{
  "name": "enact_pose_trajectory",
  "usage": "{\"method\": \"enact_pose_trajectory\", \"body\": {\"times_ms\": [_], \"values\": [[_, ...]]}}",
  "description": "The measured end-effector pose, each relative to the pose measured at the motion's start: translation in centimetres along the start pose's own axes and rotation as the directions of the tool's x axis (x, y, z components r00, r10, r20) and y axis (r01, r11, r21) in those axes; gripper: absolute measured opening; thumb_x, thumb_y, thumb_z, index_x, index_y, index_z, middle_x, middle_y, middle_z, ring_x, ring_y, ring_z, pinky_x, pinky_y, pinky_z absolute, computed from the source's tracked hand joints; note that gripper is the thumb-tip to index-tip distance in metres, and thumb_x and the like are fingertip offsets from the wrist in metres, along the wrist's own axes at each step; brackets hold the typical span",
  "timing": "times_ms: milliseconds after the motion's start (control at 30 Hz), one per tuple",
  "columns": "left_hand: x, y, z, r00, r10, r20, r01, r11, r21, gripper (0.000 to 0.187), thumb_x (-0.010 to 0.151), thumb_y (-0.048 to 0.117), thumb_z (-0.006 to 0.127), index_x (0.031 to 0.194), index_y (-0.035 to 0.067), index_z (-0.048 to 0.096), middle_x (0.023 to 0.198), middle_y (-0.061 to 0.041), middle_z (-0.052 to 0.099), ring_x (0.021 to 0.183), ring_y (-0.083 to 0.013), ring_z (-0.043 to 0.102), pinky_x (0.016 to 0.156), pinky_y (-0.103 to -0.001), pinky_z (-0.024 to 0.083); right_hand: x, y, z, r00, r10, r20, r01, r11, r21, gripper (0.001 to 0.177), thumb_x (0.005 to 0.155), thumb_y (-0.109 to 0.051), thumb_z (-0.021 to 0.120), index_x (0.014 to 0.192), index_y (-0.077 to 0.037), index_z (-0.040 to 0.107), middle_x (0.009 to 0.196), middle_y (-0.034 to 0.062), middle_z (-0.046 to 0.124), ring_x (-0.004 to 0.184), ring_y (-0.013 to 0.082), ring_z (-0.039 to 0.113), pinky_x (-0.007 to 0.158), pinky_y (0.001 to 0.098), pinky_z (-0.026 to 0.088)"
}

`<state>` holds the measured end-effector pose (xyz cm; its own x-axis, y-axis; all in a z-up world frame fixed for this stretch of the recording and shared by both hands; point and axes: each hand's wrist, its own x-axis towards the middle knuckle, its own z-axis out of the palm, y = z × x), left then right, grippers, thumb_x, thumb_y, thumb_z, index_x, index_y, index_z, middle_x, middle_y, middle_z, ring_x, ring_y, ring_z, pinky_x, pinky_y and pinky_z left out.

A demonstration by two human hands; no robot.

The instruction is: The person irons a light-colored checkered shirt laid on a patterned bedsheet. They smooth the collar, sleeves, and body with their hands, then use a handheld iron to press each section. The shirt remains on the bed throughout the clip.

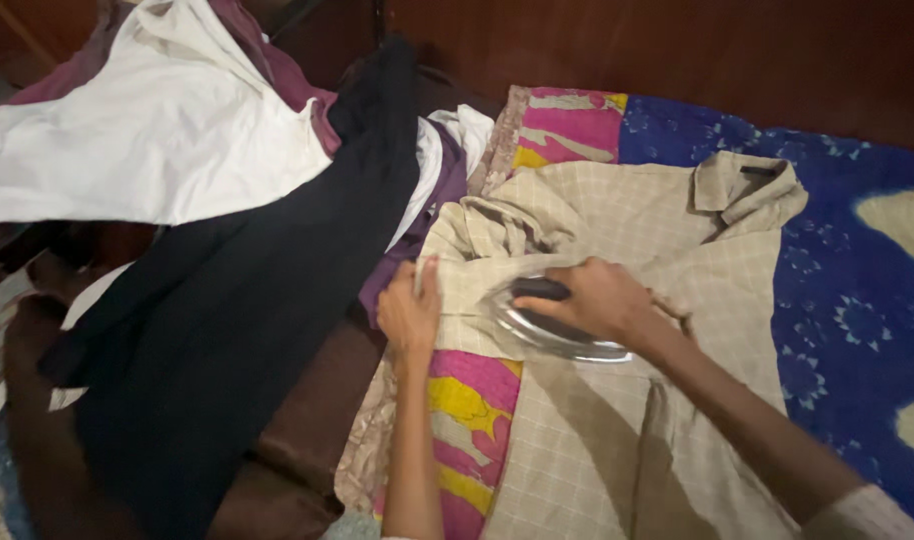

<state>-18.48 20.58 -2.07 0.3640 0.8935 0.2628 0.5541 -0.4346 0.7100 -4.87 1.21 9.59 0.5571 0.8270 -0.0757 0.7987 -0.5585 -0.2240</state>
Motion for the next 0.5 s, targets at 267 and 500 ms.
{"method": "enact_pose_trajectory", "body": {"times_ms": [267, 500], "values": [[0.4, -0.1, 1.0, 0.993, 0.011, -0.118, -0.01, 1.0, 0.011, 0.033, 0.097, 0.042, 0.064, 0.101, 0.01, 0.072, 0.073, -0.031, 0.067, 0.074, -0.0525, 0.065, 0.067, -0.062, 0.048, 5.4, -2.6, 1.7, 0.996, -0.049, -0.07, 0.047, 0.998, -0.032, 0.071, 0.081, -0.077, 0.059, 0.103, -0.012, 0.078, 0.081, 0.0211, 0.074, 0.082, 0.0416, 0.073, 0.076, 0.0523, 0.058], [-0.2, 0.3, 0.9, 0.991, -0.083, -0.108, 0.084, 0.996, 0.006, 0.03, 0.097, 0.039, 0.067, 0.093, 0.009, 0.07, 0.077, -0.029, 0.068, 0.078, -0.0521, 0.065, 0.066, -0.061, 0.048, 6.3, -2.8, 2.0, 0.993, 0.008, -0.12, -0.012, 0.999, -0.031, 0.073, 0.083, -0.077, 0.059, 0.097, -0.009, 0.079, 0.081, 0.0239, 0.073, 0.082, 0.0419, 0.074, 0.076, 0.0505, 0.059]]}}
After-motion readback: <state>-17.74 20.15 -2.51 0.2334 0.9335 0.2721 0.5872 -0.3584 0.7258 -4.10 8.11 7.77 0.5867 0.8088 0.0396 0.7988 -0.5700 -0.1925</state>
